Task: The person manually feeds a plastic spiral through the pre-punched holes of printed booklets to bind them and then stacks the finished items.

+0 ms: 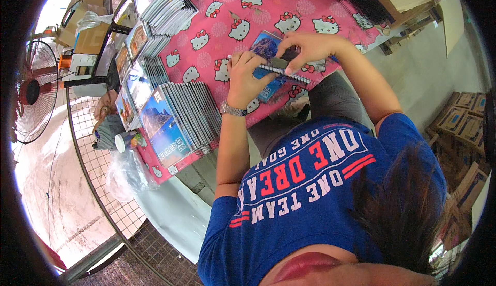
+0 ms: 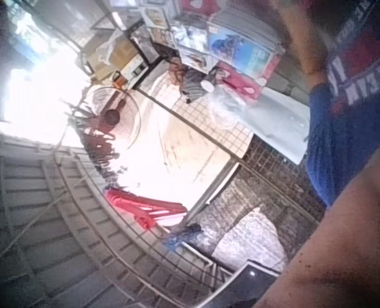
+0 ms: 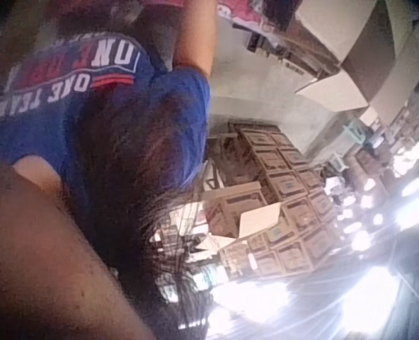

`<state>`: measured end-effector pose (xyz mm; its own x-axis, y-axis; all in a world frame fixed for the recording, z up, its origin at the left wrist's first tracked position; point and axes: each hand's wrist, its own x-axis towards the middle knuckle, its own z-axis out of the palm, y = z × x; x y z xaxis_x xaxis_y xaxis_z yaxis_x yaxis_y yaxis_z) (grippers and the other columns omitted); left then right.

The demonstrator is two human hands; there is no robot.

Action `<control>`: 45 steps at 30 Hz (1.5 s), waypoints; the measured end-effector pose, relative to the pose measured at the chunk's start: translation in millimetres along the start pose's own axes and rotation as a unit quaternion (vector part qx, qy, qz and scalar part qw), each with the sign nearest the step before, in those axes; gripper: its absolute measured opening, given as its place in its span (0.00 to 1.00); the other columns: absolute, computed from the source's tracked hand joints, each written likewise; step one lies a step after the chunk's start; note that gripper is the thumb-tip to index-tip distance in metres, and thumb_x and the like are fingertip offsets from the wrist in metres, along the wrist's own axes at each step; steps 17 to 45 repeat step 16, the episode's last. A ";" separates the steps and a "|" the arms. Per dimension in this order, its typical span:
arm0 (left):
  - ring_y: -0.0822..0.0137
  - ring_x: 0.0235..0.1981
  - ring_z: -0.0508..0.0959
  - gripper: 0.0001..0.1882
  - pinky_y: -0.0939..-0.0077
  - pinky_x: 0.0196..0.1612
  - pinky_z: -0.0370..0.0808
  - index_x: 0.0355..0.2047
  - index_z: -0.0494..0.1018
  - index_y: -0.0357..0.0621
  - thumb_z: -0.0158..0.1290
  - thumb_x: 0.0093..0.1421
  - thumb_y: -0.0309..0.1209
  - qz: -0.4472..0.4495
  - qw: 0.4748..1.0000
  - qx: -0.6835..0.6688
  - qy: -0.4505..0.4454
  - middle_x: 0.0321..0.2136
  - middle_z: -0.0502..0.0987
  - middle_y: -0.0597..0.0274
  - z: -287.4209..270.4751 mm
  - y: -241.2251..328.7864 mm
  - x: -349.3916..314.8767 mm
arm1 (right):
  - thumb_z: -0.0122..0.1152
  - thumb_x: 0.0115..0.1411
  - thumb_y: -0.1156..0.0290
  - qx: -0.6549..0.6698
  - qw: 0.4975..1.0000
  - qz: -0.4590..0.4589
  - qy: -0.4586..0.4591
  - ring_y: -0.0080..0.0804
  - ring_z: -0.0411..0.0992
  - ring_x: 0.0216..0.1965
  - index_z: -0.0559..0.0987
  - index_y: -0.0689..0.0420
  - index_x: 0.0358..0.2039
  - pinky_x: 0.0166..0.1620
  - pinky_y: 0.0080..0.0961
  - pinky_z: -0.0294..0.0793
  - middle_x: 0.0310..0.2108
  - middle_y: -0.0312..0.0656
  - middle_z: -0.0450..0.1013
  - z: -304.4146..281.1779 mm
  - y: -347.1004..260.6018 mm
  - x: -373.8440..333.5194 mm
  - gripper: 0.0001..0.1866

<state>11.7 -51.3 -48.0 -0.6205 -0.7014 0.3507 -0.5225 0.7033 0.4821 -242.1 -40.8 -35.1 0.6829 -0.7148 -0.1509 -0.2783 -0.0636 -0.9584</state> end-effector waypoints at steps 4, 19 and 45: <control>0.58 0.43 0.70 0.20 0.61 0.47 0.63 0.30 0.75 0.48 0.70 0.36 0.38 -0.013 1.000 0.002 -0.019 0.33 0.73 0.66 -1.7 -2.1 4.1 | 0.70 0.50 0.52 0.020 0.998 -0.065 0.001 0.31 0.68 0.47 0.77 0.57 0.48 0.52 0.26 0.65 0.44 0.40 0.69 -1.7 1.0 5.6 0.29; 0.55 0.46 0.70 0.18 0.60 0.50 0.64 0.31 0.74 0.46 0.68 0.41 0.34 -0.049 0.997 -0.053 0.007 0.35 0.75 0.59 -3.3 -8.3 -1.2 | 0.69 0.52 0.53 0.255 0.949 -0.135 -0.127 0.30 0.64 0.54 0.73 0.49 0.56 0.57 0.28 0.61 0.53 0.42 0.67 -4.2 21.1 33.4 0.31; 0.55 0.46 0.70 0.18 0.60 0.50 0.64 0.31 0.74 0.46 0.68 0.41 0.34 -0.049 0.997 -0.053 0.007 0.35 0.75 0.59 -3.3 -8.3 -1.2 | 0.69 0.52 0.53 0.255 0.949 -0.135 -0.127 0.30 0.64 0.54 0.73 0.49 0.56 0.57 0.28 0.61 0.53 0.42 0.67 -4.2 21.1 33.4 0.31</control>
